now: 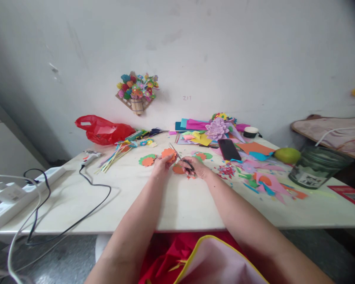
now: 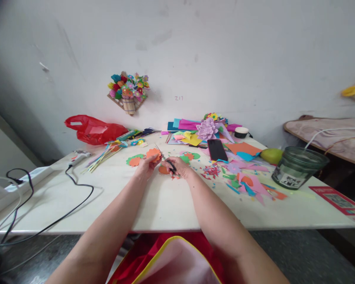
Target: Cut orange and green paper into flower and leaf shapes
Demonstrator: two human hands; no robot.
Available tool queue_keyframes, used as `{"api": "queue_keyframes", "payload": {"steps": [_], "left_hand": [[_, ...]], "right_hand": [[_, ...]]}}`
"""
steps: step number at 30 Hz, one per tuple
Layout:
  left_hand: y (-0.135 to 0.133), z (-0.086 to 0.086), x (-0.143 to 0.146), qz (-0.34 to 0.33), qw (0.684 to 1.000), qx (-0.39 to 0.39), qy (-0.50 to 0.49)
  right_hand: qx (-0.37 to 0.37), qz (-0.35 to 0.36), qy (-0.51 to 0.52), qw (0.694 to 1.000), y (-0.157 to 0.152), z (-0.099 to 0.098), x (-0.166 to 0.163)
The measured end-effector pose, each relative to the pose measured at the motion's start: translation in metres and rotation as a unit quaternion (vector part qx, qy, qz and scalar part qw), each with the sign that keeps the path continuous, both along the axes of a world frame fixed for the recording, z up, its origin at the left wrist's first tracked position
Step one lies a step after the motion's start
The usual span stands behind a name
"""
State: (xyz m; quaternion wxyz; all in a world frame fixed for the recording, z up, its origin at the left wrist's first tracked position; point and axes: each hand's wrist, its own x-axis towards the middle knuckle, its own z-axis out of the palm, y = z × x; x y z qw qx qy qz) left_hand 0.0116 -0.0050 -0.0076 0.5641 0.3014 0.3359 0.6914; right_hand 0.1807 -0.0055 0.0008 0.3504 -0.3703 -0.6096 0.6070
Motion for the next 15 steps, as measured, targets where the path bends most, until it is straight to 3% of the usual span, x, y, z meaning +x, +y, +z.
{"api": "queue_keyframes", "payload": {"steps": [15], "left_hand": [[0.0000, -0.0012, -0.0006, 0.003, 1.000, -0.005, 0.001]], "right_hand": [[0.004, 0.000, -0.006, 1.000, 0.0010, -0.0002, -0.0002]]}}
